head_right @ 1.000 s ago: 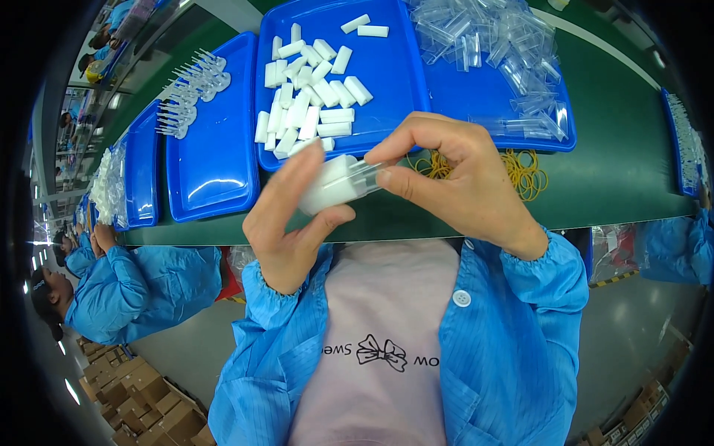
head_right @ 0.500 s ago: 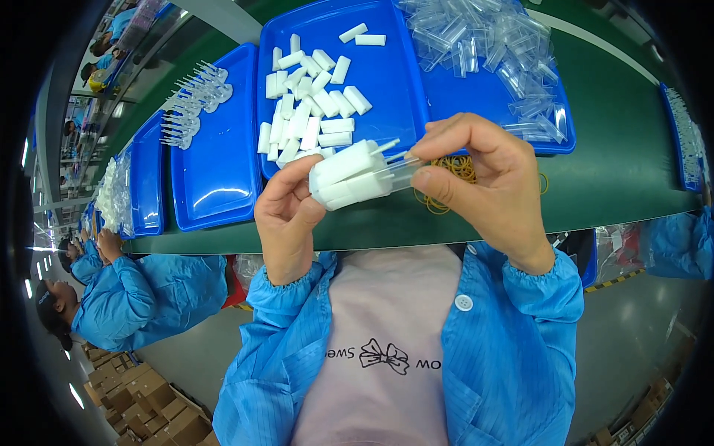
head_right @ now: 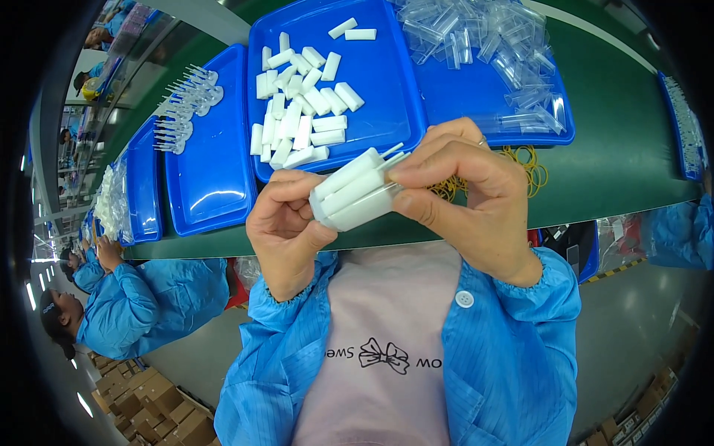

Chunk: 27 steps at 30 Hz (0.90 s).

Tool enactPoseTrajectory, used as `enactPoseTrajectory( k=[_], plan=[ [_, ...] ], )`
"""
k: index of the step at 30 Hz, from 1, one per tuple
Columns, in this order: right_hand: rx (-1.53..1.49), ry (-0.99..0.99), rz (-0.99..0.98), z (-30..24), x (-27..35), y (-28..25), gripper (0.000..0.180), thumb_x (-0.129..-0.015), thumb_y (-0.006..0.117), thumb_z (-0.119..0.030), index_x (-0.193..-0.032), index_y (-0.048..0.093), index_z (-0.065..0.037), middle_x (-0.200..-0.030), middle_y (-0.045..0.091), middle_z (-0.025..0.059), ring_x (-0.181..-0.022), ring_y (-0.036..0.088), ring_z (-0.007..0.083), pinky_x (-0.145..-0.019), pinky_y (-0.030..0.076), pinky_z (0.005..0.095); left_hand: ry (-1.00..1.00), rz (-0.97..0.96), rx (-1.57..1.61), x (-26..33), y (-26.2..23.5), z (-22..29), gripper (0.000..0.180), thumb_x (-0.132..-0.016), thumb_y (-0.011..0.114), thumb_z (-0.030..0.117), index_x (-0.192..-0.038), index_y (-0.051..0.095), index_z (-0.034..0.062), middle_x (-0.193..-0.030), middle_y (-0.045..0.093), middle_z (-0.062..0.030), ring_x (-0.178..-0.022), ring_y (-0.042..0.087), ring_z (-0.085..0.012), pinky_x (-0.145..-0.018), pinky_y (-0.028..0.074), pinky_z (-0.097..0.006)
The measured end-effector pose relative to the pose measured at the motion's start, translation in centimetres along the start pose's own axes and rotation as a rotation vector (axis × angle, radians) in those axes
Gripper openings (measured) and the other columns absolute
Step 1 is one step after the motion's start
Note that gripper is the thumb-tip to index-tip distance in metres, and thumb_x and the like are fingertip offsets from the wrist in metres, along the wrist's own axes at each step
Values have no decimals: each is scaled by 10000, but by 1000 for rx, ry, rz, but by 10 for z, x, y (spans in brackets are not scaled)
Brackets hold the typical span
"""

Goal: The person assembles components by mounting white blocks onto the prongs of a base, sliding transparent plastic sleeves over each block, and securing the bundle with a rubber band.

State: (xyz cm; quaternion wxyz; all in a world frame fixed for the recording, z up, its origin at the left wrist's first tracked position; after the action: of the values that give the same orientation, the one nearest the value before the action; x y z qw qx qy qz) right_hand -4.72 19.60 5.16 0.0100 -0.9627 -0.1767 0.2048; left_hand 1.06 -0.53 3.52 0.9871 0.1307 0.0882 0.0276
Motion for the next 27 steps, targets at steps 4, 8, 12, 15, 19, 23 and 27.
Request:
enactPoseTrajectory(
  k=[4, 8, 12, 15, 19, 23, 27],
  plan=[
    [31, -13, 10, 0, -1, -3, 180, -674, 766, -39, -837, 690, -48, -861, 669, 41, -882, 529, 170, -784, 427, 301, -9, -12, 30, -2, 0, -3, 435, -669, 777, -26, -1055, 583, -66, -1081, 510, -118, -964, 608, -222, -856, 536, -320],
    [71, 16, -3, -1, -5, -2, 174, -680, 760, -48, -841, 694, -55, -858, 667, 30, -890, 531, 164, -790, 426, 300, 11, -3, 56, -3, -3, -8, 417, -678, 747, -73, -1057, 573, -70, -1096, 515, -128, -976, 604, -222, -874, 521, -324],
    [175, -43, -145, 9, -31, -14, 169, -706, 732, -85, -868, 688, -67, -884, 653, 25, -921, 547, 178, -809, 430, 310, -81, 47, 127, -3, -7, -13, 411, -725, 636, -118, -1117, 524, -69, -1120, 553, -151, -1002, 593, -210, -875, 492, -321],
    [457, -52, -74, 26, -66, -38, 280, -772, 686, -207, -991, 634, -39, -1065, 614, 83, -984, 540, 221, -876, 413, 341, -139, 163, 167, -3, -14, -18, 414, -760, 631, -4, -1152, 508, -50, -1078, 602, -158, -1016, 586, -209, -888, 448, -328],
    [1157, -311, 56, 87, -97, -76, 379, -743, 700, -200, -1075, 583, -61, -1028, 581, 123, -936, 561, 315, -801, 460, 377, -149, 179, 145, -5, -12, -16, 431, -761, 652, 37, -1157, 507, -50, -1099, 597, -160, -1023, 585, -210, -907, 436, -331],
    [1427, -84, -150, 105, -96, -69, 455, -762, 671, -182, -1170, 512, -60, -1110, 538, 124, -956, 547, 339, -830, 446, 406, -155, 163, 157, -3, -14, -16, 424, -766, 651, 41, -1156, 509, -47, -1096, 599, -158, -1025, 585, -209, -903, 437, -326],
    [1148, -20, -205, 103, -81, -61, 377, -743, 678, -127, -1079, 525, -52, -1093, 533, 127, -913, 560, 340, -775, 469, 408, -144, 153, 146, -3, -15, -18, 422, -768, 660, 49, -1151, 513, -49, -1085, 603, -152, -1013, 587, -206, -892, 442, -323]
  ],
)
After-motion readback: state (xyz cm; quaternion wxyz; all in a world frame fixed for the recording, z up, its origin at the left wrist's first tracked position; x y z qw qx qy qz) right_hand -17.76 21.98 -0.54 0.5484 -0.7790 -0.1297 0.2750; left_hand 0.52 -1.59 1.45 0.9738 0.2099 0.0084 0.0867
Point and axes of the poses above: each hand's wrist, its own x-axis away from the middle knuckle, its own y-axis out of the palm, z = x × y, the point moved 1 cm from there along -x, towards the middle knuckle
